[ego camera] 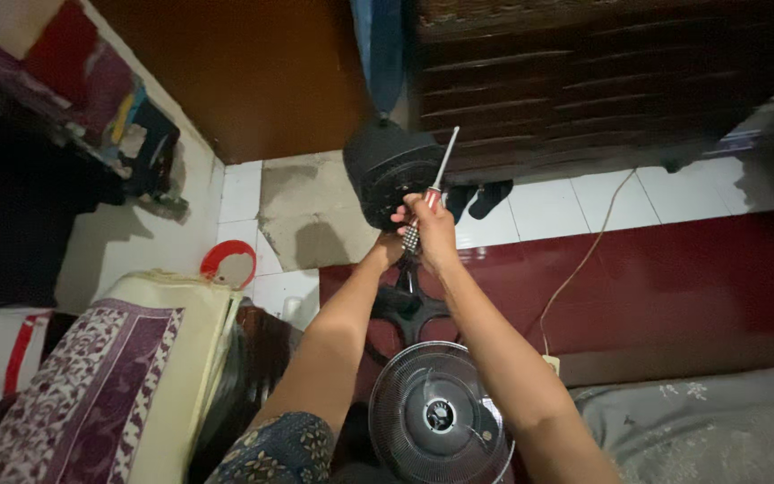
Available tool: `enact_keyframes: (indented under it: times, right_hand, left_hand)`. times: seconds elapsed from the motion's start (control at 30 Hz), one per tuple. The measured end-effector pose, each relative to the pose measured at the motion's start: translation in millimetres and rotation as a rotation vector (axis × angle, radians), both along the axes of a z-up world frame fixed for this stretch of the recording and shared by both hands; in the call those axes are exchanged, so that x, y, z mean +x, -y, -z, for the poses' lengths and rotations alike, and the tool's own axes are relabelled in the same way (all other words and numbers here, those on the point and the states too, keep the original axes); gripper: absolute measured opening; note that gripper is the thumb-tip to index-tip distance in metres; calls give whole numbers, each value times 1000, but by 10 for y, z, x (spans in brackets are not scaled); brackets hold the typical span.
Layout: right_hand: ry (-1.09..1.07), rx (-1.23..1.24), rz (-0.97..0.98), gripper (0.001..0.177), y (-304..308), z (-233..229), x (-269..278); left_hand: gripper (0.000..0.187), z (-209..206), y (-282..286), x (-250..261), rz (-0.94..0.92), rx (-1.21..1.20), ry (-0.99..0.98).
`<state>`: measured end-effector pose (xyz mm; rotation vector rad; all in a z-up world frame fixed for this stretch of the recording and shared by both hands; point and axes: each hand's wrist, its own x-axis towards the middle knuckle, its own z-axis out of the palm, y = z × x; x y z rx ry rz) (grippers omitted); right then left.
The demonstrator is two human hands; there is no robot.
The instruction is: The person uses a screwdriver to tighten screws on the rear motor housing of a standing electric fan. They repeatedly rotate the screwdriver and reposition their hands to access different screws on the fan's backplate.
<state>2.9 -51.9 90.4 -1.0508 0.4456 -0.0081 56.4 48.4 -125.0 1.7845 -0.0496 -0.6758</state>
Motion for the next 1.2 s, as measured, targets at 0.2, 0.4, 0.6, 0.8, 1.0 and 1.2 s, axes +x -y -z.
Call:
enact_keyframes:
  times: [0.2,0.4,0.6,0.8,1.0,1.2]
  right_hand:
    - [-14,32,3,25,-8,9,216]
    - [-2,72,3,26,-136,13,527]
    - [-6,56,23,25,-218,-4,887]
    - [-17,4,39,25,-254,4,1267]
    - [-13,60,-26,24,-187,129,1308]
    - [26,43,-41,26,-304,234,1516]
  left_hand:
    - [39,51,82,33,71,304,601]
    - [41,55,-74,318,99,326,301]
    - [36,123,-97,657,137,256,439]
    - [45,48,-63,1004,105,480,383]
    - [49,-28,-55,946,-47,433,131]
    - [52,-19,-78,1097,12,584,254]
